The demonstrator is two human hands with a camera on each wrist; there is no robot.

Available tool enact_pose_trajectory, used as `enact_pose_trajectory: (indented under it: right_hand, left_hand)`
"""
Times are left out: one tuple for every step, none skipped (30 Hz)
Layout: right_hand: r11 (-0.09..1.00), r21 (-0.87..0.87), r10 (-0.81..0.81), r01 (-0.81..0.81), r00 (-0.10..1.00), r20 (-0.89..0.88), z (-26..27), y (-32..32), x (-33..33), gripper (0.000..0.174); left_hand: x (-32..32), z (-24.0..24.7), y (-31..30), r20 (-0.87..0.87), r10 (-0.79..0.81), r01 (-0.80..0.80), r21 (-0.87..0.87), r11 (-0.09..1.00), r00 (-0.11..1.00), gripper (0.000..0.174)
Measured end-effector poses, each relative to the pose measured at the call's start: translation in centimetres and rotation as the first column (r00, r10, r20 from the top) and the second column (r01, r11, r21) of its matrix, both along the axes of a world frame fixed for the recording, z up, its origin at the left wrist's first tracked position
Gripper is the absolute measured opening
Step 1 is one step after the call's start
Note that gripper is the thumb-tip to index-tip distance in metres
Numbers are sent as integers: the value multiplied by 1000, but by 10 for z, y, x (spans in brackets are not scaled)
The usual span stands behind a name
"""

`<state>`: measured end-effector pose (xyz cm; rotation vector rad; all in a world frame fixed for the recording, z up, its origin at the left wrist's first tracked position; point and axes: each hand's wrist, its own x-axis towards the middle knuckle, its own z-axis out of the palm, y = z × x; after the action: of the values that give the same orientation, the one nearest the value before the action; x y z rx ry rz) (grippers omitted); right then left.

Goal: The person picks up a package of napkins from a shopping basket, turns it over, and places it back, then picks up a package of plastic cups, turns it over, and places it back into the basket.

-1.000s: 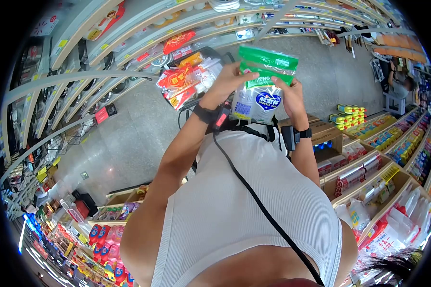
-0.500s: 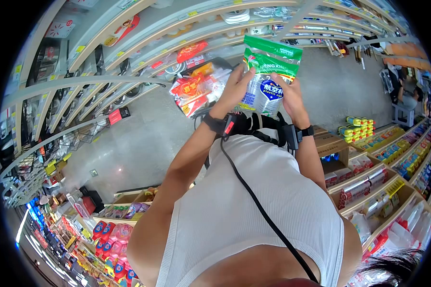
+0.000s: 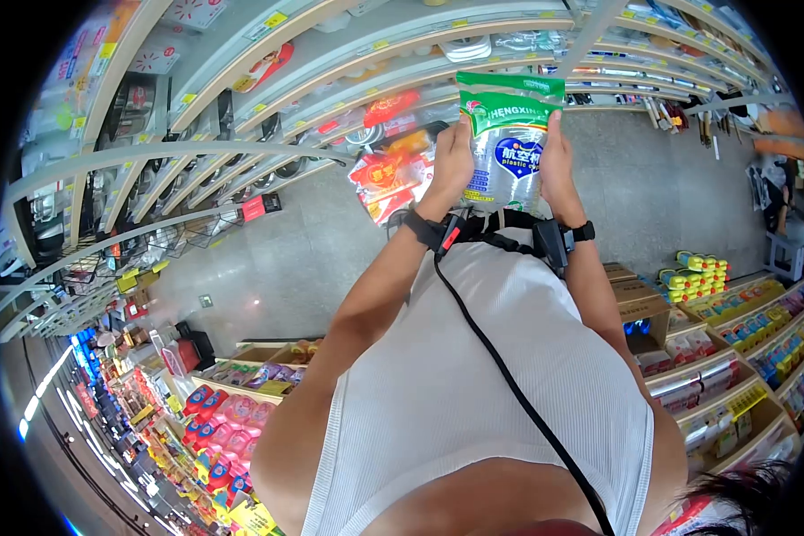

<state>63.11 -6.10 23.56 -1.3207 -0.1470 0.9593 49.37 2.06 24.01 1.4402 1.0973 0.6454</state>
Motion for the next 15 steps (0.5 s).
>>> enact_pose_trajectory:
  right_hand:
    - [1000,22,-6,7,1000,-3,-2,1,5,60]
    - [999,42,-12,12,1000,-3,-3,-1,9,60]
    - [999,51,-17,18,1000,-25,-4,-2,13,59]
    - [999,48,-18,19,999,-32,-1,-3,16,59]
    - [999,25,-25,25,1000,7,0,-3,19,59]
    - [1000,4,-30,30,999,44,-1,-3,23,59]
    - [999,29,-30,28,999,38,-5,-1,26,59]
    - [999,30,-31,30,999,30,-8,-1,30,59]
    - [999,38,-2,1,999,33,-10,-3,35,59]
    - [999,44,25,-27,999,38,-12,-4,39,59]
    - [998,55,37,-39,999,33,-14,-4,44,59]
    - [998,54,37,-38,999,29,-15,-6,47,59]
    - [999,48,22,-22,1000,-11,-8,-6,48,59]
    - [999,42,10,-8,999,-50,-5,-5,50,59]
    - [999,41,15,-13,998,-55,-6,-6,53,59]
  left_hand:
    - [4,8,-5,-48,36,-34,46,998,998,55]
    - [8,2,-5,-58,31,-29,44,999,998,55]
    - [12,-8,-2,-12,40,-41,-20,999,999,54]
    - [15,-9,-2,33,55,-52,-85,995,998,55]
    - [18,-8,-3,23,50,-48,-96,994,998,55]
    - [21,-10,-5,14,52,-50,-96,994,999,55]
    - [24,-12,-5,43,73,-68,-104,992,996,55]
    - [27,-13,-6,72,93,-85,-111,990,993,54]
    - [29,-15,-7,64,91,-84,-111,990,994,54]
    - [31,-13,-7,75,82,-71,-134,988,994,53]
    - [35,-12,-8,89,73,-59,-158,986,993,54]
    - [39,-11,-10,84,73,-59,-158,986,994,54]
    - [43,-8,-13,62,130,-119,-147,982,990,53]
    - [46,-4,-14,41,188,-182,-133,974,981,54]
    - [49,-1,-16,36,194,-187,-133,973,980,54]
